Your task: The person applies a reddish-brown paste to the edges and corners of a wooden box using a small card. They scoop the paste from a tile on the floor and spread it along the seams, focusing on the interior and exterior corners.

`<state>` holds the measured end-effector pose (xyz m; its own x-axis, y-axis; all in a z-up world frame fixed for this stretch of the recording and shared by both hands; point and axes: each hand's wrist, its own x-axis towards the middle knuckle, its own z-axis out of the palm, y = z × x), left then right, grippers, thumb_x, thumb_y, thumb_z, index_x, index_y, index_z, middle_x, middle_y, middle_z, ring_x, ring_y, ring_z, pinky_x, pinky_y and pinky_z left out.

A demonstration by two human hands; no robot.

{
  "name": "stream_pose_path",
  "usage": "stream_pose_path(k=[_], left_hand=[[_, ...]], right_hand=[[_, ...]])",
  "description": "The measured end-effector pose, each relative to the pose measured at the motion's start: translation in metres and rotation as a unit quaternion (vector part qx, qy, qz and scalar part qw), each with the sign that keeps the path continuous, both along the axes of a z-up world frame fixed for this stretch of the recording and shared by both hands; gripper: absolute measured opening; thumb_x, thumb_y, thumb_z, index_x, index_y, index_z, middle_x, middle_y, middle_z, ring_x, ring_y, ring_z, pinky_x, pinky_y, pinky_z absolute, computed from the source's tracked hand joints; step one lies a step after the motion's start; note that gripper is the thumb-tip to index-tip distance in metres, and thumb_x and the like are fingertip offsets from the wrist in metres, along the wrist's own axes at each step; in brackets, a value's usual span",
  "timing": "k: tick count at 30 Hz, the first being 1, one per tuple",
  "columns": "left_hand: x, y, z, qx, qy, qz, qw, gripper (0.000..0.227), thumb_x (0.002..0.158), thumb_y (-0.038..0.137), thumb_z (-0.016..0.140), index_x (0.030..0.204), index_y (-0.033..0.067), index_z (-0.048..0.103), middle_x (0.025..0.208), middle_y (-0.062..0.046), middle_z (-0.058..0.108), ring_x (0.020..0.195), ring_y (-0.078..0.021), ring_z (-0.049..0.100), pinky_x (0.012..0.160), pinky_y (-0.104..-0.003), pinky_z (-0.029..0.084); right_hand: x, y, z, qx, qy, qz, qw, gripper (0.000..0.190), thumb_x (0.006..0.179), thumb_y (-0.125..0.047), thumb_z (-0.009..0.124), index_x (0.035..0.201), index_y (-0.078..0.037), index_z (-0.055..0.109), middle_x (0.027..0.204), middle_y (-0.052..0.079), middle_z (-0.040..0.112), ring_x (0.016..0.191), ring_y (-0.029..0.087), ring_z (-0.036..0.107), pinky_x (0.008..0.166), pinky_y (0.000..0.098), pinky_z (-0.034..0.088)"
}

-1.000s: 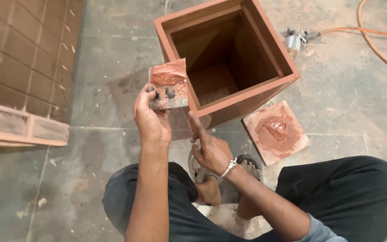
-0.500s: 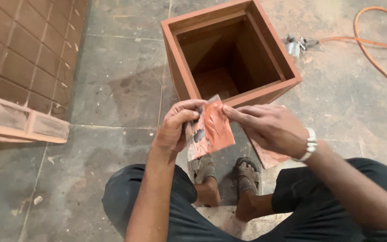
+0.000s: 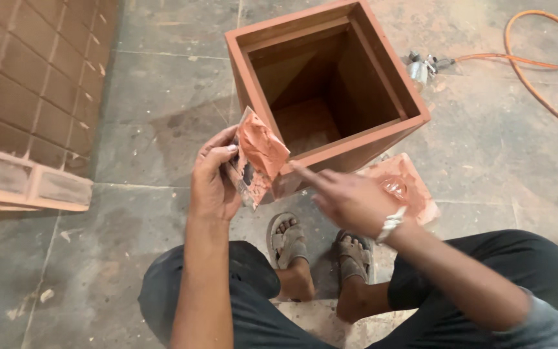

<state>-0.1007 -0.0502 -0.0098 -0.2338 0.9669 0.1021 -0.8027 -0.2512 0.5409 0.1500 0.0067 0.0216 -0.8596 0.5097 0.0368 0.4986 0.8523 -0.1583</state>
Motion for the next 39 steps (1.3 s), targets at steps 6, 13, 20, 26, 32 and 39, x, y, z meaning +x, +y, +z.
stream_pose_path(k=[6,13,20,26,32,39], left_hand=[[0.019,0.005,0.004,-0.026,0.019,-0.015,0.999,0.044,0.09,0.001,0.051,0.129,-0.0161,0.061,0.114,-0.018,0.07,0.102,-0.0223,0.07,0.097,-0.035,0.056],[0.014,0.007,0.006,-0.063,0.021,0.018,0.998,0.047,0.088,0.002,0.047,0.129,-0.0165,0.058,0.117,-0.018,0.07,0.104,-0.0226,0.07,0.099,-0.035,0.056],[0.016,0.007,0.001,-0.07,0.035,0.017,0.997,0.045,0.089,0.002,0.047,0.128,-0.0155,0.06,0.114,-0.017,0.071,0.102,-0.021,0.07,0.096,-0.034,0.057],[0.031,0.014,-0.014,-0.073,0.06,-0.01,0.995,0.041,0.088,0.0,0.051,0.124,-0.0135,0.065,0.104,-0.015,0.072,0.087,-0.0179,0.07,0.083,-0.031,0.059],[0.082,0.017,-0.021,-0.048,0.102,-0.205,0.972,0.037,0.09,0.0,0.056,0.123,-0.0138,0.068,0.099,-0.016,0.073,0.079,-0.0167,0.069,0.074,-0.03,0.057],[0.111,0.012,0.012,-0.029,0.026,-0.266,0.963,0.035,0.088,-0.002,0.054,0.12,-0.0102,0.067,0.1,-0.013,0.075,0.084,-0.0158,0.073,0.08,-0.028,0.06]], right_hand=[[-0.028,-0.001,-0.059,0.072,-0.103,-0.005,0.992,0.043,0.103,-0.027,0.056,0.143,-0.014,0.043,0.098,0.007,0.072,0.087,0.026,0.071,0.083,0.0437,0.054],[0.012,0.033,-0.025,0.011,-0.321,-0.115,0.94,0.092,0.094,-0.006,0.052,0.168,-0.006,-0.004,0.083,0.011,0.072,0.07,0.024,0.07,0.066,0.0394,0.058],[0.124,0.11,-0.034,0.143,-0.317,-0.199,0.916,0.085,0.095,-0.009,0.048,0.166,-0.003,-0.001,0.079,0.012,0.074,0.062,0.029,0.07,0.063,0.0437,0.057],[0.155,0.122,0.016,0.097,-0.285,-0.28,0.911,0.085,0.095,-0.025,0.054,0.164,-0.006,0.007,0.082,0.014,0.076,0.071,0.033,0.071,0.068,0.0463,0.058],[0.118,0.028,0.057,-0.174,0.093,-0.079,0.977,0.091,0.09,-0.015,0.065,0.162,-0.019,0.01,0.1,0.006,0.079,0.074,0.021,0.075,0.066,0.0363,0.062],[0.119,-0.022,0.09,-0.271,0.112,-0.018,0.956,0.078,0.09,-0.009,0.068,0.159,-0.017,0.032,0.106,0.007,0.076,0.079,0.02,0.069,0.068,0.0358,0.06]])
